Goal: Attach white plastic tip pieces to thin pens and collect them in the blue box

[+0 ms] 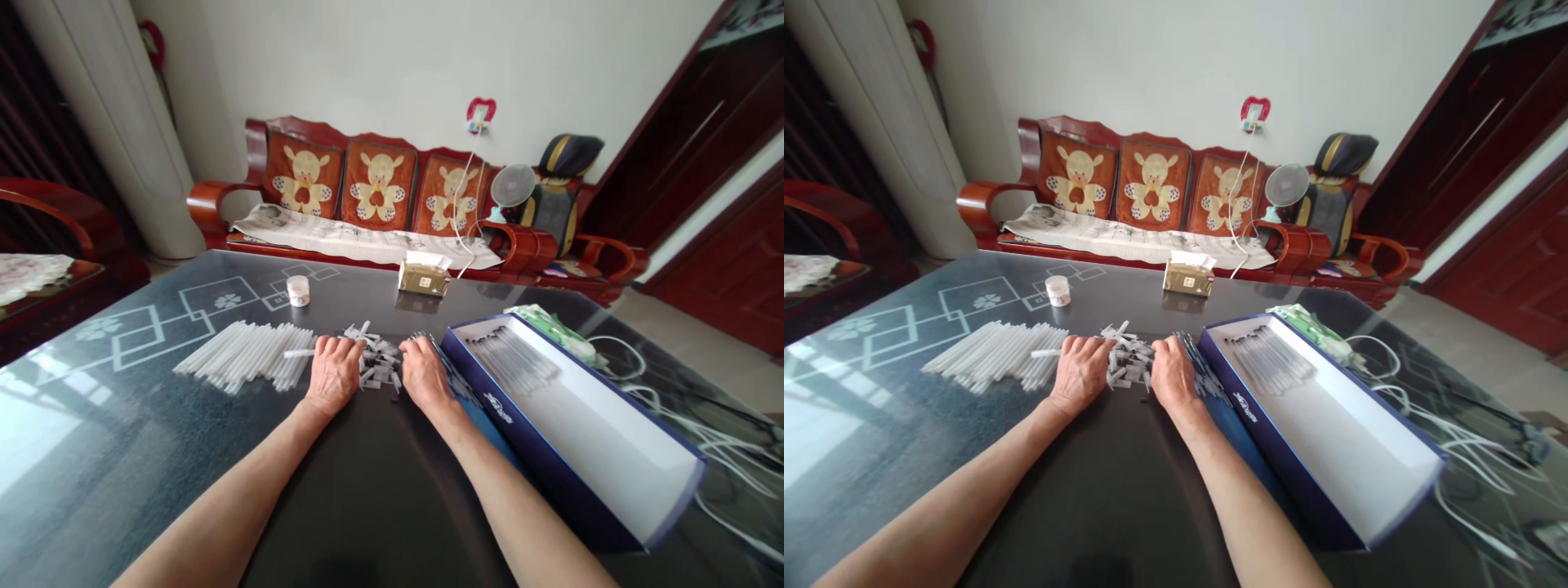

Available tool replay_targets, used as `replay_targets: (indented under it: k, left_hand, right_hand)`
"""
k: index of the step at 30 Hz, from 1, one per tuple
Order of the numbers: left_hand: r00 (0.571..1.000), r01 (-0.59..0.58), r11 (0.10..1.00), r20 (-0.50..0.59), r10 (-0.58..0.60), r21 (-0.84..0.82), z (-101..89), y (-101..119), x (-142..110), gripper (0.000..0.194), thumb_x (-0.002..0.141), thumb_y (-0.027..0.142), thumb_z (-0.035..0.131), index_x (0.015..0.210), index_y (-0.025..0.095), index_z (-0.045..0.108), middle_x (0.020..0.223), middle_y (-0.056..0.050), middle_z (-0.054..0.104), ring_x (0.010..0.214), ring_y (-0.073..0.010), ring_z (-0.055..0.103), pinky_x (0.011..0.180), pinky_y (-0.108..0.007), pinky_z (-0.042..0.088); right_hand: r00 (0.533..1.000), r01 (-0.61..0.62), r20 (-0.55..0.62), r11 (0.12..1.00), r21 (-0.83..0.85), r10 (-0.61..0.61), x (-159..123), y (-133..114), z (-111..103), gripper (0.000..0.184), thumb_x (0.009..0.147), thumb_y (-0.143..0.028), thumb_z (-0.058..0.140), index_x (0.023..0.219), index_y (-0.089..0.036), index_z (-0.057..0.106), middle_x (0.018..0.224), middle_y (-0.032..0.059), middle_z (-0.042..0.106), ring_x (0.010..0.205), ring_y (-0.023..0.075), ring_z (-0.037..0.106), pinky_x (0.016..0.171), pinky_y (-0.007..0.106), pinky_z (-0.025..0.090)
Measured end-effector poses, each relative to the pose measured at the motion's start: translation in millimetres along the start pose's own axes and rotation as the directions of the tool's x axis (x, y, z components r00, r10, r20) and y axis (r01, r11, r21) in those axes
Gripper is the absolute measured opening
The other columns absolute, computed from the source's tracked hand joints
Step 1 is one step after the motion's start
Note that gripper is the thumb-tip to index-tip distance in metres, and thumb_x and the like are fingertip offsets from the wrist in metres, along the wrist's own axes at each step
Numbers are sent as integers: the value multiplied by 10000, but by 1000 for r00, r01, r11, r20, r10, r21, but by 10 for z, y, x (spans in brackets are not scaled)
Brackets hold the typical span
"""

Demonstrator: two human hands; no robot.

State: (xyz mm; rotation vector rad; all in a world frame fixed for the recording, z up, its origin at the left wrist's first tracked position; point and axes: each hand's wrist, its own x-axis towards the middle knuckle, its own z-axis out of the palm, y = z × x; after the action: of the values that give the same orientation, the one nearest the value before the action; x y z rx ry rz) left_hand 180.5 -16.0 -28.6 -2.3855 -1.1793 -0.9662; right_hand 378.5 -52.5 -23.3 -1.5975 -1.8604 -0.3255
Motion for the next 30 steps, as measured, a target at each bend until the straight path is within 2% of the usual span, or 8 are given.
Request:
replay_targets:
  k: [4,9,12,16,19,23,26,30]
  left_hand:
    - [989,-121,992,-84,118,-27,-131,137,40,303,893,139,464,1077,277,661,1266,-67,604,1171,-289,484,976,-482,337]
    - [981,-170,983,-112,161,-75,-222,217,65,333,885,121,475,1098,304,655,1332,-64,545,1111,-266,521,890,-424,447]
    - [971,-205,966,-160,179,-161,-228,190,59,360,889,76,428,1118,255,641,1231,-91,591,1121,-228,545,916,-380,487]
    - [947,-260,932,-254,195,-253,-267,213,58,328,901,58,401,1098,203,620,1177,-112,613,1150,-189,572,940,-324,516]
    - [926,-322,897,-297,231,-304,-323,304,66,294,911,73,424,1135,176,583,1199,-126,610,1145,-172,592,937,-276,528]
    - [895,-417,842,-317,314,-343,-357,423,56,312,910,62,415,1174,162,548,1213,-123,611,1163,-172,592,924,-257,540]
    - [891,-435,823,-304,336,-366,-304,434,28,300,907,53,409,1153,153,548,1191,-127,617,1137,-170,604,903,-255,549]
    - [945,-297,890,-244,220,-347,-143,303,1,311,916,74,391,1160,166,561,1113,-112,628,1037,-167,631,866,-276,556]
  right_hand:
    - [994,-107,-26,976,-192,104,-4,289,-50,190,767,-54,522,812,-198,637,794,87,561,707,195,538,641,304,459]
    - [989,-147,-30,952,-268,145,-49,342,-52,141,775,-117,578,871,-197,643,833,96,594,744,214,562,689,337,473]
    - [990,-135,-66,980,-144,127,-14,270,-67,186,811,-141,527,947,-187,645,904,112,622,833,237,594,764,366,492]
    - [971,-180,-91,930,321,220,91,129,-75,218,860,-214,462,976,-186,644,968,104,677,918,225,637,822,364,514]
    - [860,-433,158,530,729,486,155,-29,-56,260,872,-349,498,1038,-186,615,984,93,715,839,204,683,625,299,537]
    - [625,-534,522,-171,828,580,244,-190,-41,211,861,-374,579,943,-180,596,900,84,742,752,177,709,478,207,487]
    - [506,-467,604,-393,792,616,341,-189,-67,122,864,-268,603,788,-172,597,725,45,724,617,119,676,415,153,440]
    - [432,-385,606,-471,794,668,419,-110,-109,116,786,-198,697,719,-173,605,596,-13,663,488,71,597,353,125,390]
